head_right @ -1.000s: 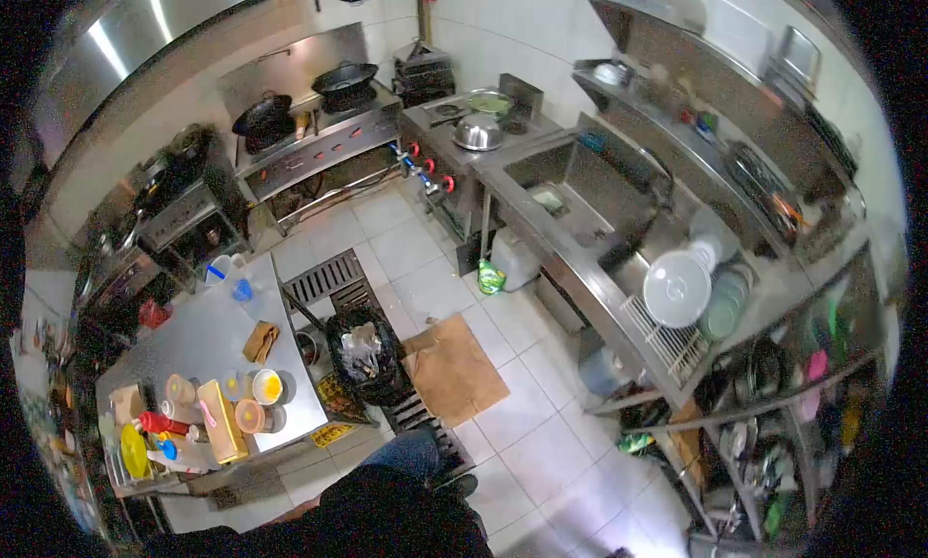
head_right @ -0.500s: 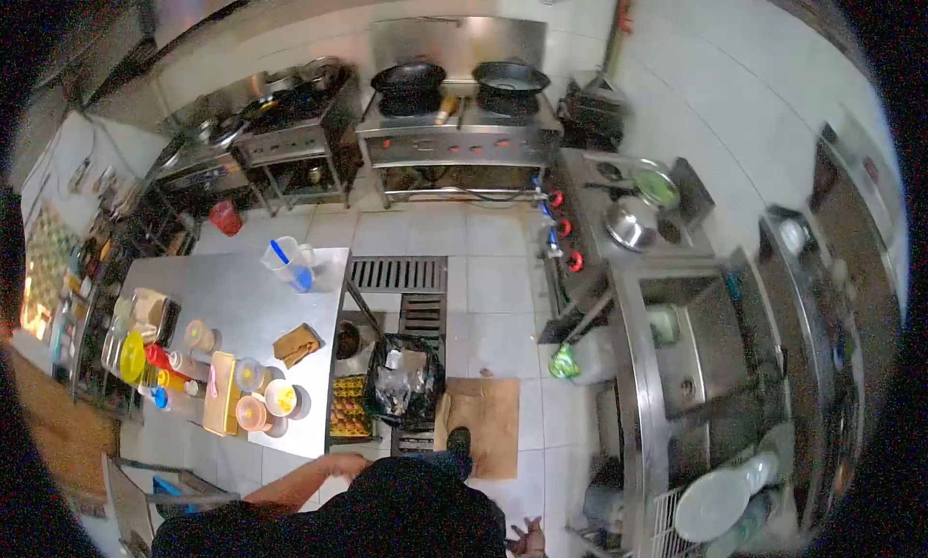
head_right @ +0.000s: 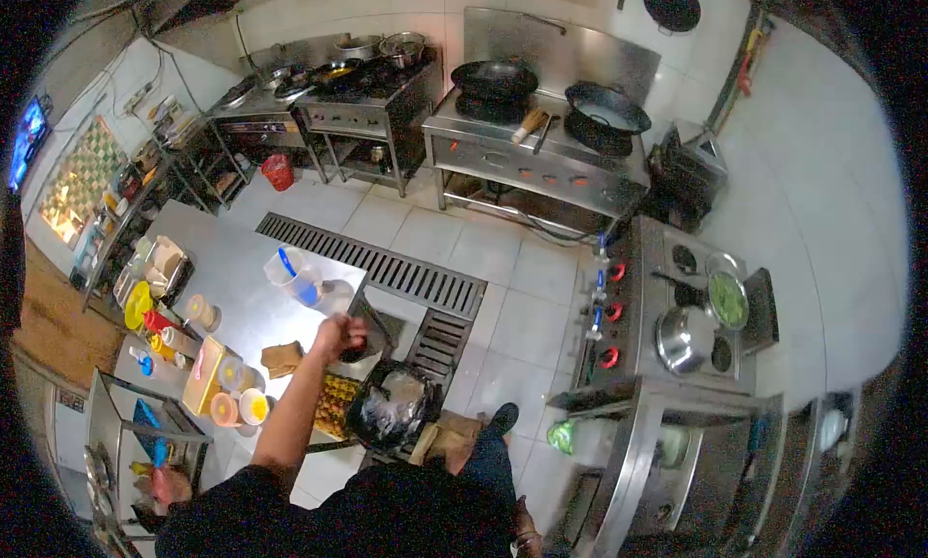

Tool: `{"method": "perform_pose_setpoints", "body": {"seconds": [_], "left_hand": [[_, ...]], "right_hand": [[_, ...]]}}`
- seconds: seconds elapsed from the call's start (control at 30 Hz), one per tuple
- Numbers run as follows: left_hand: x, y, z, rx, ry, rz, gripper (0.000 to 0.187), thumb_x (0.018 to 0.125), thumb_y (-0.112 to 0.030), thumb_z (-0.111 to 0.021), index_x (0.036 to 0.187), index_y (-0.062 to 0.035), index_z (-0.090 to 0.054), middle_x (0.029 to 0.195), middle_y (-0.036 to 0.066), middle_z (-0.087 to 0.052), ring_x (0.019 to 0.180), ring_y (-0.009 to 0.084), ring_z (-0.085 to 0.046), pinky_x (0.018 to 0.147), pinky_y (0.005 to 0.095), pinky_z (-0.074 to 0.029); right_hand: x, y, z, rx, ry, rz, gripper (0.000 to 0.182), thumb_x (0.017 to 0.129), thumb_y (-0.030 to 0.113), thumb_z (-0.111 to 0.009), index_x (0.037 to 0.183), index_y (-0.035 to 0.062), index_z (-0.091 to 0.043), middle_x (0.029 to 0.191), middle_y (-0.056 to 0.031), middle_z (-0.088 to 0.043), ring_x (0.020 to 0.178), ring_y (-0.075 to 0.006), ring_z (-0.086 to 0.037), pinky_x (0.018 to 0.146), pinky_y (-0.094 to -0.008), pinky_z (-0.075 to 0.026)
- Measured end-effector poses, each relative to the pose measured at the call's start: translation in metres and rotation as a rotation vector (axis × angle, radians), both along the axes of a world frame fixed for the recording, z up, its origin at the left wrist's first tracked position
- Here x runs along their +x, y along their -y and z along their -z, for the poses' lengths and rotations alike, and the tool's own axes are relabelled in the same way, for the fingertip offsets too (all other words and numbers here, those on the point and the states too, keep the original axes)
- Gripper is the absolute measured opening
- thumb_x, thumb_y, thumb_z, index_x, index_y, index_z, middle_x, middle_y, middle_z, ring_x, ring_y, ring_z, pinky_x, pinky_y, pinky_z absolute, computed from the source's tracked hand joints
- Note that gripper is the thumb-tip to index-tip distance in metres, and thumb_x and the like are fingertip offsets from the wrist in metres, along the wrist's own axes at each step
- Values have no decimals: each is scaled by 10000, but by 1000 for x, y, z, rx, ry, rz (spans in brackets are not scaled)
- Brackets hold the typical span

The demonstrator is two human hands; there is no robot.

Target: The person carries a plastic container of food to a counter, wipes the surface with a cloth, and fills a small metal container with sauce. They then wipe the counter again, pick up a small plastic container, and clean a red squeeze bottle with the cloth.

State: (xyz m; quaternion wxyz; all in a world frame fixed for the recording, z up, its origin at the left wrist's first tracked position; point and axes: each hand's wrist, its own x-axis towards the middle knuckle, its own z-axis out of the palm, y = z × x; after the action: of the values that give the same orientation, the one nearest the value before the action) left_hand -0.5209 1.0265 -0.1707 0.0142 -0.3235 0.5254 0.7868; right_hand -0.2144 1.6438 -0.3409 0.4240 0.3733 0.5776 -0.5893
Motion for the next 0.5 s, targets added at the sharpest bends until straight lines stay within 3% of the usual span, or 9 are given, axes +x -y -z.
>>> {"method": "perform_pose_setpoints", "body": {"seconds": [0.03,0.1,0.17,0.2,0.23,0.3,0.37,0.43,0.5], "left_hand": [[-26,19,14,-32,-80,-83,277,997,-330,-513,1094,-72,-486,1044,189,-616,802,297,-634,628,446,-563],[-64,63,35,196,-154,-236,400,965,-355,-569,1236,-99,-425,1140,199,-543,912,319,-618,649,463,-577],[-97,43,-18,222,-5,-576,636,935,-437,-606,1400,-93,-342,1331,254,-442,1067,364,-571,715,473,-583],[-115,78,24,228,-13,-720,831,916,-508,-617,1523,-111,-212,1493,274,-274,1199,447,-489,809,505,-567],[-123,77,18,230,-30,-743,831,916,-508,-617,1523,-111,-212,1493,274,-274,1199,447,-489,809,505,-567],[-132,76,-4,285,-68,-764,918,907,-540,-620,1557,-107,-137,1583,238,-135,1305,515,-360,898,543,-527],[-141,75,-2,266,-95,-874,802,946,-506,-580,1542,-141,-189,1629,142,-54,1330,515,-327,948,571,-488],[-145,89,19,220,-168,-919,689,967,-492,-544,1500,-152,-268,1591,137,-174,1311,451,-374,945,578,-483],[-141,67,-5,200,-184,-988,623,979,-475,-525,1467,-151,-313,1538,124,-258,1294,413,-391,929,570,-487]], "right_hand": [[-29,-14,2,24,-8,-47,767,965,631,-438,1382,-12,-478,1343,-213,-550,1115,-331,-592,960,-484,-464],[-86,-43,3,76,-20,-141,756,968,621,-441,1370,-17,-487,1331,-210,-558,1106,-323,-596,959,-480,-466],[-149,-71,1,121,-38,-232,744,971,612,-444,1358,-22,-496,1319,-206,-567,1096,-316,-600,958,-475,-467],[-177,-82,-1,137,-42,-268,739,973,607,-446,1352,-24,-500,1312,-204,-571,1091,-312,-602,957,-473,-468],[-208,-88,-4,143,-53,-306,733,974,602,-448,1346,-27,-505,1306,-202,-575,1087,-308,-605,957,-471,-469],[-274,-92,-5,145,-79,-397,722,977,593,-451,1334,-32,-514,1294,-199,-584,1077,-301,-609,956,-466,-470],[-336,-90,-4,138,-108,-499,711,980,583,-454,1322,-37,-523,1282,-195,-593,1068,-294,-613,955,-461,-472],[-396,-79,4,123,-150,-618,701,984,574,-457,1310,-42,-532,1270,-192,-601,1058,-286,-617,954,-457,-473],[-448,-66,27,106,-201,-747,690,987,564,-461,1298,-46,-541,1257,-188,-610,1048,-279,-621,953,-452,-475]]}}
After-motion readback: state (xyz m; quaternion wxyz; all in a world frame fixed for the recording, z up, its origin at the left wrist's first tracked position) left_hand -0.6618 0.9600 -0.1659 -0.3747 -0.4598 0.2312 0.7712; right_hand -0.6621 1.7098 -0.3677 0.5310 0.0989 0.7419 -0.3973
